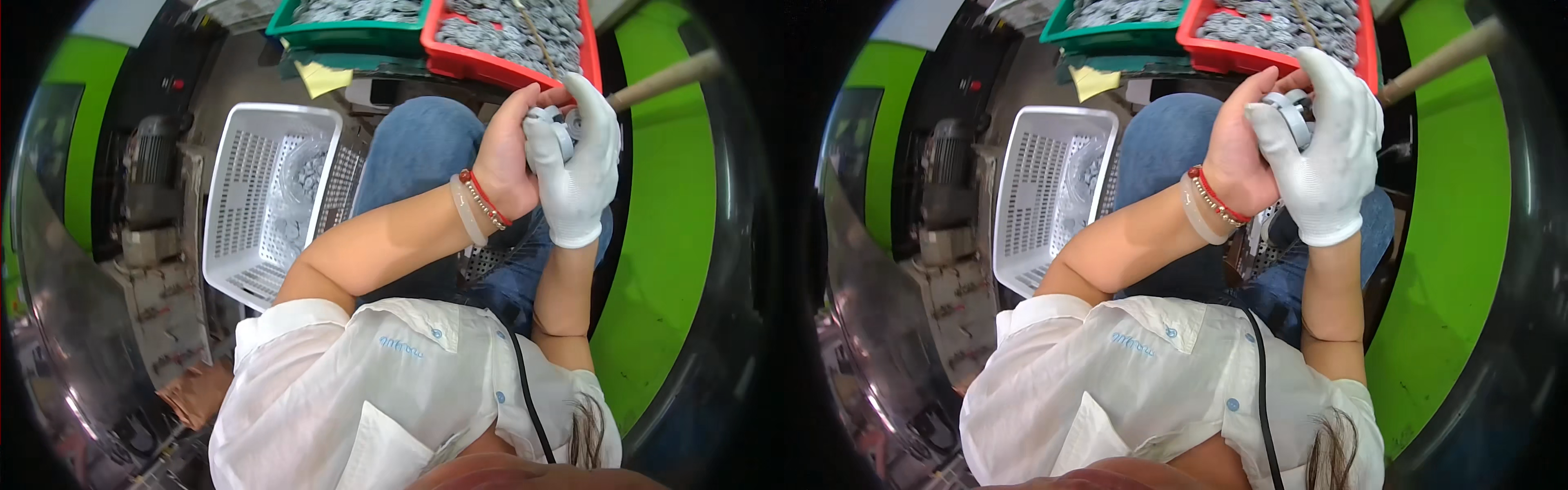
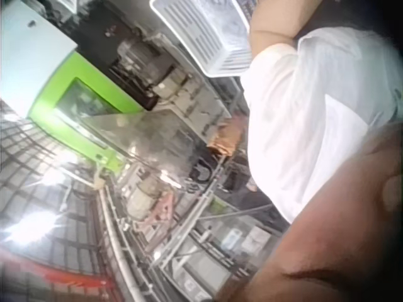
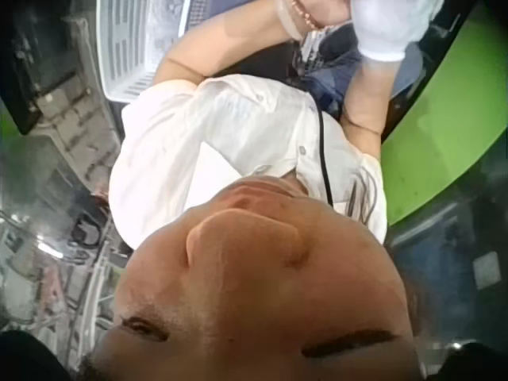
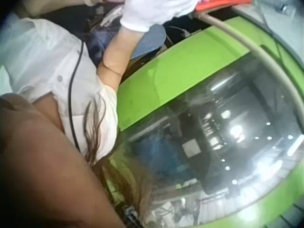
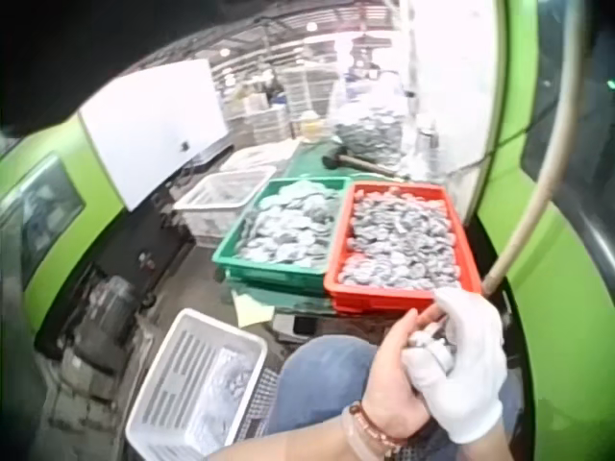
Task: Removing small white components from an injection molding machine and placing them into a collection bin.
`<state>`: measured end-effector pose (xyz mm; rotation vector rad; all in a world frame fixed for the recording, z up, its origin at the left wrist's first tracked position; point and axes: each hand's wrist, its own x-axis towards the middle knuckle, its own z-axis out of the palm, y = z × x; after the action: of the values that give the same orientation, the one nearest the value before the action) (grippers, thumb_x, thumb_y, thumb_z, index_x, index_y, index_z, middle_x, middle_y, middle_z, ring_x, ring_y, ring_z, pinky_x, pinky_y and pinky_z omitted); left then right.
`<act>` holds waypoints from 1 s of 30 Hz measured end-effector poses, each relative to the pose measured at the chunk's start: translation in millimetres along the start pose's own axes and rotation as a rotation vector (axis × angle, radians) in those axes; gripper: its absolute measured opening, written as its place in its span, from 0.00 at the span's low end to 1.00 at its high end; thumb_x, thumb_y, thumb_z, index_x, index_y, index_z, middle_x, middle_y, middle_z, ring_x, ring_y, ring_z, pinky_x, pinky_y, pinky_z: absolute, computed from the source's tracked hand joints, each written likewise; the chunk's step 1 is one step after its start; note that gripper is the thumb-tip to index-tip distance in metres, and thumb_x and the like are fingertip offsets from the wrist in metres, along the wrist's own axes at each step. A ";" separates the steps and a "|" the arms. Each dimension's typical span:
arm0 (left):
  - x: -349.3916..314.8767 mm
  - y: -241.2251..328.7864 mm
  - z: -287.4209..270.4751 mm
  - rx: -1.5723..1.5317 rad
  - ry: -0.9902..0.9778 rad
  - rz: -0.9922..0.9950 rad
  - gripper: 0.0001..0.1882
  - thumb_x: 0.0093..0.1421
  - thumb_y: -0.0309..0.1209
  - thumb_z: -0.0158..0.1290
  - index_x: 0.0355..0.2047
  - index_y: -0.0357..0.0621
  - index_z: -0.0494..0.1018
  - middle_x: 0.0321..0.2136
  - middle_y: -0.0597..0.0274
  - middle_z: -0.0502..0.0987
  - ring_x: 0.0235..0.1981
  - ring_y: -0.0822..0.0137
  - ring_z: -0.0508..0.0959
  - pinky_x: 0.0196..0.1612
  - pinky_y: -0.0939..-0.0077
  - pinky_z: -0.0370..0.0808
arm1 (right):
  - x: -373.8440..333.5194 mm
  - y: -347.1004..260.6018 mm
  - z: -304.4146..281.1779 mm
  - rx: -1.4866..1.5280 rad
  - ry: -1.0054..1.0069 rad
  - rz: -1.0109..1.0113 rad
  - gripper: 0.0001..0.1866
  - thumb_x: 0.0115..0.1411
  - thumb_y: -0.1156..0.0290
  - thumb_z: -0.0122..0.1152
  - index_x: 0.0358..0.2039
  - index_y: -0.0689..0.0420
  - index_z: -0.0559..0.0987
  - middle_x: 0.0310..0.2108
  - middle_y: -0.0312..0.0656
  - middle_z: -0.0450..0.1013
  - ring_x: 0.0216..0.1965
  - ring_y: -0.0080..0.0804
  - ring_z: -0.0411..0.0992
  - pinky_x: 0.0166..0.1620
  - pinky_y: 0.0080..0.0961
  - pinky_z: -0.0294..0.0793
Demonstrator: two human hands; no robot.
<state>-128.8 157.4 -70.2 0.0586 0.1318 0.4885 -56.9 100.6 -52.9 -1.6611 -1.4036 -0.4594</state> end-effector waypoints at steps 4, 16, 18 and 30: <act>-25.7 20.8 -4.0 -0.183 -0.011 0.020 0.17 0.66 0.44 0.39 0.39 0.48 0.72 0.37 0.64 0.75 0.42 0.67 0.76 0.47 0.70 0.73 | 16.5 -36.7 3.4 0.058 -0.186 -0.091 0.23 0.49 0.56 0.65 0.43 0.54 0.76 0.43 0.41 0.72 0.44 0.40 0.69 0.51 0.36 0.63; -100.9 132.9 -22.4 -0.103 -0.129 0.409 0.18 0.62 0.45 0.42 0.41 0.46 0.73 0.41 0.59 0.77 0.46 0.61 0.75 0.54 0.64 0.69 | 57.8 -151.1 85.5 0.061 -0.331 -0.595 0.15 0.59 0.65 0.52 0.46 0.52 0.76 0.45 0.41 0.72 0.48 0.39 0.68 0.58 0.40 0.54; -114.1 149.9 -40.3 -0.146 0.032 0.486 0.17 0.63 0.44 0.42 0.40 0.46 0.73 0.39 0.58 0.76 0.45 0.58 0.75 0.52 0.58 0.71 | 56.6 -154.2 92.9 0.142 -0.312 -0.558 0.15 0.58 0.67 0.53 0.45 0.53 0.76 0.44 0.42 0.73 0.47 0.40 0.68 0.56 0.37 0.58; -200.3 264.4 -310.4 -0.150 0.817 0.785 0.18 0.61 0.42 0.43 0.46 0.46 0.68 0.45 0.51 0.72 0.49 0.49 0.71 0.55 0.44 0.64 | 3.5 -7.6 38.7 0.365 -0.205 0.359 0.14 0.66 0.72 0.47 0.46 0.67 0.74 0.43 0.44 0.74 0.46 0.29 0.71 0.54 0.25 0.67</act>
<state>-470.2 303.6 -331.9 -0.2532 0.8929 1.2883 -72.8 133.6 -68.2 -1.6368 -1.2068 0.1684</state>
